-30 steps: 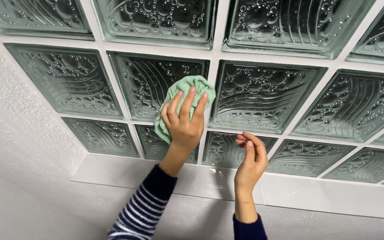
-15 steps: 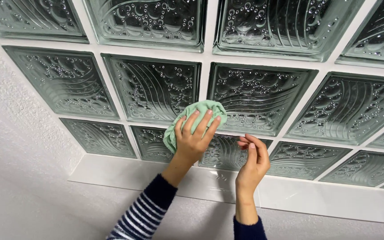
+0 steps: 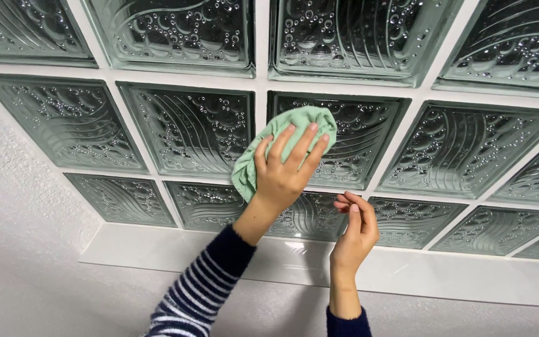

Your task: Cleaning a wall of glass blocks using a microfiber cloth

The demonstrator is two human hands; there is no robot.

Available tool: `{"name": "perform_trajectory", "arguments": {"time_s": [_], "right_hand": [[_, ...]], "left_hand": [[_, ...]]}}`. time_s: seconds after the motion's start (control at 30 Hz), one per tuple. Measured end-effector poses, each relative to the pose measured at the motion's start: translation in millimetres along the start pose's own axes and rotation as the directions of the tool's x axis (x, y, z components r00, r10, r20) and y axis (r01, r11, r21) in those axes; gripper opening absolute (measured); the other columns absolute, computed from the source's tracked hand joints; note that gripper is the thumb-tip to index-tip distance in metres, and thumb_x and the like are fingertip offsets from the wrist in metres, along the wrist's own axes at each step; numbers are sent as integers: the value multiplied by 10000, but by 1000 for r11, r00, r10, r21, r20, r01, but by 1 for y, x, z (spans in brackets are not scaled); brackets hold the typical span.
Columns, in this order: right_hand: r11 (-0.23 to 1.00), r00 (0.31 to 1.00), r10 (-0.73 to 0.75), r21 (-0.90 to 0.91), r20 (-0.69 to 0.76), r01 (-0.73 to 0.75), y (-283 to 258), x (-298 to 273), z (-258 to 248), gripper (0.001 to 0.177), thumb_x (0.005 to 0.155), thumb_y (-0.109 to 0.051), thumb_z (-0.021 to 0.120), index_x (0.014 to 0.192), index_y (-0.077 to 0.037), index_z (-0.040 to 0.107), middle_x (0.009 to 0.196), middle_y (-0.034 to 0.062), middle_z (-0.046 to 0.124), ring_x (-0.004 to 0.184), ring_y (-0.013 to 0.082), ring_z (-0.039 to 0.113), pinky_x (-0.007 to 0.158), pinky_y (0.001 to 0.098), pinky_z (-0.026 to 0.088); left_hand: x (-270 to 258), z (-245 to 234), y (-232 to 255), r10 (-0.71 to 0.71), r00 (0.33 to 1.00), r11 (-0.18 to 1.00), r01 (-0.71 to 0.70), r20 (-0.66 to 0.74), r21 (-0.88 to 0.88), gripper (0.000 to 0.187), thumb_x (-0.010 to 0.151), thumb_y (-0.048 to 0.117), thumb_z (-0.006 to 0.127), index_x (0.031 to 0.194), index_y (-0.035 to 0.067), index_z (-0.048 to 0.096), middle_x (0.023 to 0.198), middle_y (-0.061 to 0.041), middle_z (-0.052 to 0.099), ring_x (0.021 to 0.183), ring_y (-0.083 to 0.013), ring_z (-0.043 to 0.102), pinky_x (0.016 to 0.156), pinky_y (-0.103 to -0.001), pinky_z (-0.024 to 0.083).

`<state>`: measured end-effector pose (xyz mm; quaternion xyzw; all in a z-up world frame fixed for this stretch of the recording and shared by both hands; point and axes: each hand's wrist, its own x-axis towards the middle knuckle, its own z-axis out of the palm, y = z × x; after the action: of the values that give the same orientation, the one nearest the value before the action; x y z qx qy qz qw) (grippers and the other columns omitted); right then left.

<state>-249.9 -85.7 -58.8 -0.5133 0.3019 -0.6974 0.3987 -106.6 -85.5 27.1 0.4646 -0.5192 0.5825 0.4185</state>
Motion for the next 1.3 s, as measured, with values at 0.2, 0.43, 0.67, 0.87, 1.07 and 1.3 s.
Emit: {"name": "perform_trajectory", "arguments": {"time_s": [0.2,0.43,0.67,0.87,1.07,1.3], "right_hand": [[1000,1000,10,12,-1,-10,-1,1,-6,234,1043,-54,488,1090,39,697,951,199,719,829,228,674,782,320,532],[1000,1000,15,16,-9,-14,3,3,-23,226,1040,-61,498,1089,34,698,960,198,725,830,224,680,789,327,532],[999,1000,29,30,-3,-29,-1,2,-40,231,1039,-63,494,1093,44,691,955,207,718,832,231,677,797,323,528],[999,999,37,30,13,-37,4,-1,-47,232,1042,-68,493,1088,43,691,952,209,715,834,237,675,793,321,525],[997,998,60,38,7,-61,4,-5,-46,230,1039,-54,493,1094,44,693,958,211,716,834,239,673,796,322,530],[999,999,46,14,-21,-46,-3,-2,-40,233,1042,-54,487,1089,41,695,955,214,718,836,242,680,800,336,536]], "left_hand": [[-41,-14,11,79,996,997,-80,36,17,205,968,193,676,1147,269,739,1285,14,699,1150,-263,630,946,-487,485],[-63,-21,-26,-36,994,997,28,105,76,269,991,172,627,1230,265,708,1343,-7,654,1229,-295,542,974,-483,413],[-23,-2,-5,-29,999,993,27,16,117,251,1036,171,568,1235,223,711,1340,-43,649,1228,-317,554,972,-481,416],[-46,6,32,30,998,999,-32,55,41,239,1007,218,619,1225,259,708,1334,-15,664,1211,-290,578,976,-492,441],[-74,-18,41,94,986,995,-90,136,-33,208,1002,216,625,1188,249,713,1308,6,685,1191,-265,611,987,-482,459],[-57,-15,9,43,997,995,-49,69,87,227,1018,179,606,1206,242,717,1304,-12,681,1161,-281,607,954,-486,481]]}}
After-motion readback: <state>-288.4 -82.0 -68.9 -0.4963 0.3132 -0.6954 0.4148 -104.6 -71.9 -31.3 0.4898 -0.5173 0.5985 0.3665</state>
